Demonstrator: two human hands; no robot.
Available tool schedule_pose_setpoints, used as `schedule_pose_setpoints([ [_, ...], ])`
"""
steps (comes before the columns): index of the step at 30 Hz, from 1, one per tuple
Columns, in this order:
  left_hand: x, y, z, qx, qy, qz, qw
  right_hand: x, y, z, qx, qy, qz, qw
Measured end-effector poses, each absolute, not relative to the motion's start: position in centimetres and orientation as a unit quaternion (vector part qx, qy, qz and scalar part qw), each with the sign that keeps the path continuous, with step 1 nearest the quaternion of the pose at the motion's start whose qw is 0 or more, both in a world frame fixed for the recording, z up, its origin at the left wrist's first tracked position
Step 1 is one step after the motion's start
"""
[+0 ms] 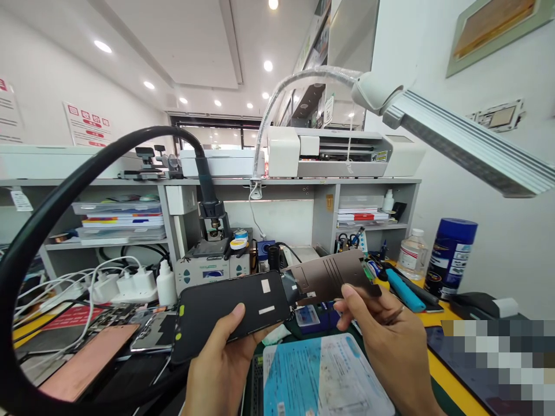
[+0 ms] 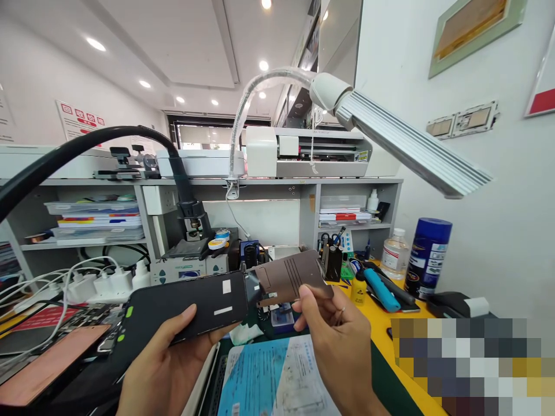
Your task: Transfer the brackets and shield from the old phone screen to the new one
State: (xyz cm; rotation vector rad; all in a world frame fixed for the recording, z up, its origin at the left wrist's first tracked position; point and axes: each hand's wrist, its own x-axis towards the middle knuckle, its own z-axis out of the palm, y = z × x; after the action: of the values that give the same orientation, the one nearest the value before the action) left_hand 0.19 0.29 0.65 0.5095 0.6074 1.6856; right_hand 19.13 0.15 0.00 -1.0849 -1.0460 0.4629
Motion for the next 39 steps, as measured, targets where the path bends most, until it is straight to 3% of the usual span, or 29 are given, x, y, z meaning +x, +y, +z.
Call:
schedule_pose_setpoints([
  [16,-0.1,0.2,1.4,0.187,0.264,0.716,0.619,19.4,0.3,0.2,-0.475,-0.488,0.241,0.692],
  [24,-0.2,0.3,1.1,0.237,0.280,0.684,0.631,20.5,1.7,0.6,-0.409,-0.416,0.451,0.675],
  [29,-0.8,0.4,0.5,0.294,0.270,0.656,0.640,20.9,1.8,0.6,-0.413,-0.433,0.468,0.651],
  [39,-0.4,0.9,0.4,0.300,0.323,0.636,0.634,21.4,2.4,0.4,-0.393,-0.403,0.465,0.683],
])
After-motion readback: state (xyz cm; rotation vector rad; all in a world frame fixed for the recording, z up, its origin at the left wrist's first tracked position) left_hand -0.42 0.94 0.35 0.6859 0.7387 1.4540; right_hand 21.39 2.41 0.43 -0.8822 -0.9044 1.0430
